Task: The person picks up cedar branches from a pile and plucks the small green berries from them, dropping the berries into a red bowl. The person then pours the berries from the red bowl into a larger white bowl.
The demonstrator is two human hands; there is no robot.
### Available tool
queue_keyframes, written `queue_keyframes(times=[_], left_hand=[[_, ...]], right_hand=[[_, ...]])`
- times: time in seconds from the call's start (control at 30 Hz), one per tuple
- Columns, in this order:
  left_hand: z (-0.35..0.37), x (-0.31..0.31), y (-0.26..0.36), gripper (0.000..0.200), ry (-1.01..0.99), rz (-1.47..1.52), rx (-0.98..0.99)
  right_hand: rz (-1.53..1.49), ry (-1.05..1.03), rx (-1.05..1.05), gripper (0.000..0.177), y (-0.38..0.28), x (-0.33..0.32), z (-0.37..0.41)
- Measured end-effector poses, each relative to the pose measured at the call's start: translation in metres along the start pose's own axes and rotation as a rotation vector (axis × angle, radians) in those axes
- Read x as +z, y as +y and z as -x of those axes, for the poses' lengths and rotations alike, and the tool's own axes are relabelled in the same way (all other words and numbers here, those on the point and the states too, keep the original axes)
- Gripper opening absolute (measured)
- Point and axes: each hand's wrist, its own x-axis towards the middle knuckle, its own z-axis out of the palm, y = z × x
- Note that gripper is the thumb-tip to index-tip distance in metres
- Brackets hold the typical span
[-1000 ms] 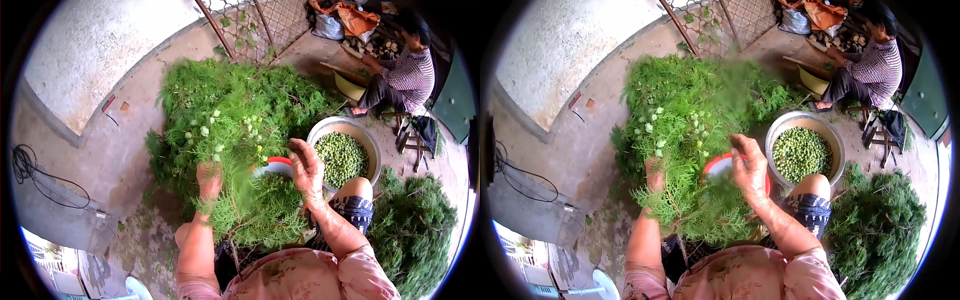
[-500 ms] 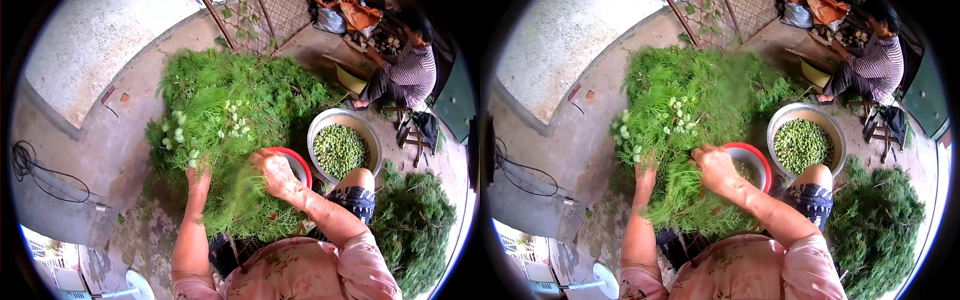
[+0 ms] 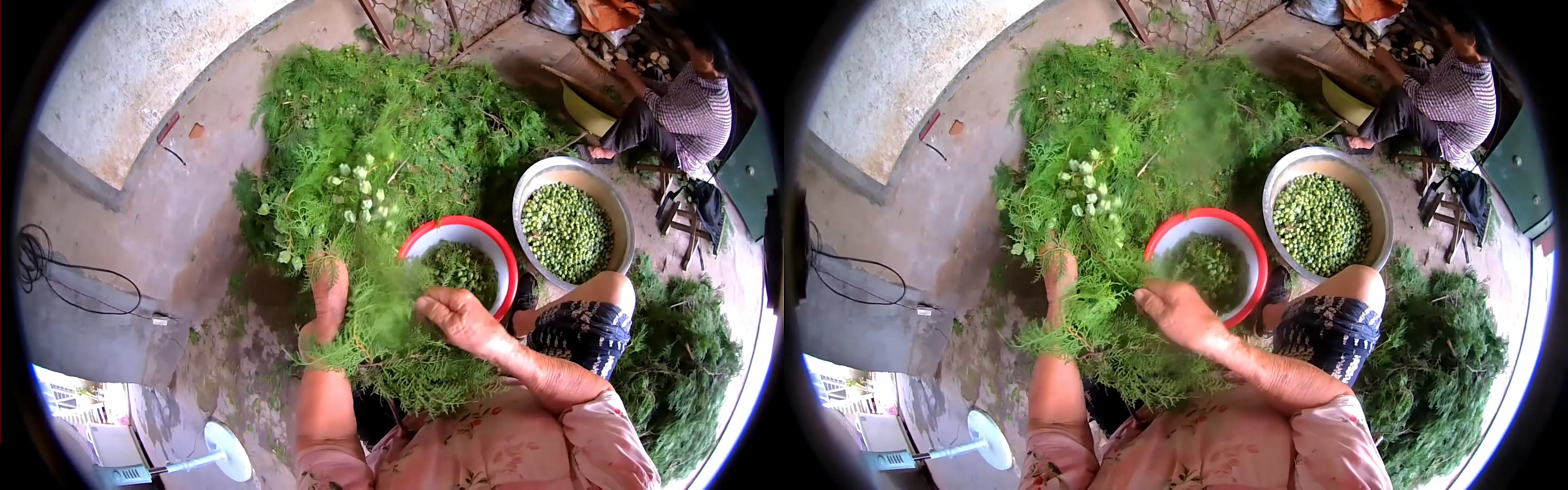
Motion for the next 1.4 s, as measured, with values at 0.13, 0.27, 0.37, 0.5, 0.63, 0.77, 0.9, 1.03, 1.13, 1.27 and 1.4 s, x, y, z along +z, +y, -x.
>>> queue_keyframes(times=[0.13, 0.27, 0.37, 0.5, 0.63, 0.77, 0.9, 1.03, 1.13, 1.27, 1.4], left_hand=[[0.005, 0.023, -0.022, 0.024, 0.143, -0.371, -0.057], [0.012, 0.031, -0.047, 0.027, 0.259, -0.660, -0.160], [0.014, 0.026, -0.054, 0.029, 0.268, -0.672, -0.116], [0.017, 0.024, -0.045, 0.032, 0.261, -0.633, -0.022], [0.014, 0.026, -0.045, 0.035, 0.274, -0.645, -0.050], [0.010, 0.033, -0.043, 0.038, 0.282, -0.656, -0.071], [0.007, 0.033, -0.041, 0.041, 0.292, -0.667, -0.087], [0.004, 0.032, -0.038, 0.044, 0.299, -0.675, -0.103], [0.002, 0.032, -0.034, 0.046, 0.307, -0.677, -0.123], [-0.001, 0.034, -0.026, 0.049, 0.314, -0.659, -0.167], [-0.012, 0.033, -0.006, 0.052, 0.362, -0.631, -0.339]], right_hand=[[-0.288, -0.119, 0.208, 0.021, -0.023, -0.023, 0.016], [-0.625, -0.035, 0.177, 0.011, -0.010, -0.043, 0.000], [-0.800, 0.082, 0.161, 0.013, 0.007, -0.045, -0.029], [-0.614, 0.085, 0.229, 0.023, -0.002, -0.018, -0.049], [-0.585, 0.232, 0.310, 0.037, 0.002, 0.005, -0.073], [-0.728, -0.025, 0.231, 0.044, -0.017, 0.009, -0.070], [-0.766, -0.122, 0.318, 0.048, -0.024, 0.010, -0.075], [-0.485, 0.145, 0.343, 0.051, -0.019, 0.020, -0.079], [-0.652, 0.041, 0.271, 0.038, -0.027, 0.015, -0.070], [-0.619, 0.007, 0.281, 0.021, -0.023, 0.007, -0.067], [-0.569, 0.055, 0.248, 0.019, -0.001, 0.015, -0.066]])
